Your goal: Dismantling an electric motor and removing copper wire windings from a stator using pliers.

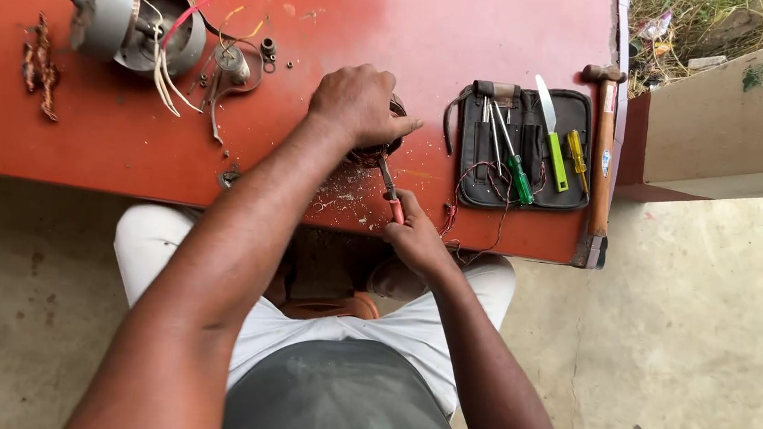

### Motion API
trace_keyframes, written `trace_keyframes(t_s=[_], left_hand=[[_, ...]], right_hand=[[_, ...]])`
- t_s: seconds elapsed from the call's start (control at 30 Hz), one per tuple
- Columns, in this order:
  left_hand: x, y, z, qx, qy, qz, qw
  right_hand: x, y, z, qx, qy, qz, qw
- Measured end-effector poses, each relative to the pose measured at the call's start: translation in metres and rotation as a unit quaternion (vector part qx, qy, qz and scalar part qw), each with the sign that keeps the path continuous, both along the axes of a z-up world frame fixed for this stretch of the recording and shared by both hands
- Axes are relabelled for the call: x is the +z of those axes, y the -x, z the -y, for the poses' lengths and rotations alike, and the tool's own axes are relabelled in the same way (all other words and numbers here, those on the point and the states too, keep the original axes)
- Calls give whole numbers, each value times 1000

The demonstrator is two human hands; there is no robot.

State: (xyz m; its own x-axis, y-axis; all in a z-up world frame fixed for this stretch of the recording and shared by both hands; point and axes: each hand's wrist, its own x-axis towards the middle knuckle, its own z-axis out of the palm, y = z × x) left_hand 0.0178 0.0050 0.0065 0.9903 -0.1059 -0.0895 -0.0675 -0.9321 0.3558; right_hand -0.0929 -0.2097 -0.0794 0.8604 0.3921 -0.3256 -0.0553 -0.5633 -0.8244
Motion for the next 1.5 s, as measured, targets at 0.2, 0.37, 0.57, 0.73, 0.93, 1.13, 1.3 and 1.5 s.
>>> trace_keyframes(t_s=[0.2, 0.37, 0.57, 0.73, 0.93, 1.13, 1.3, 1.5], left_hand=[[5, 0, -2, 4, 107, -96, 990], [0, 5, 0, 43, 118, -85, 988], [9, 10, 10, 83, 124, -93, 985], [11, 11, 7, 118, 127, -75, 982], [-1, 12, -2, 149, 186, -68, 969], [0, 16, 1, 152, 158, -45, 975], [11, 16, 0, 176, 172, -63, 967], [-17, 7, -5, 167, 230, -19, 958]], right_hand=[[17, -4, 3, -7, -147, -283, 948], [20, 15, 18, -36, -131, -329, 934], [20, -16, 4, -129, 15, -177, 976], [12, -33, -8, -55, 268, 257, 927], [12, -47, -34, -113, 107, 172, 973], [19, -65, -43, -145, -22, -116, 982], [2, -56, -36, -107, -2, 3, 994], [17, -60, -51, -125, 78, 78, 986]])
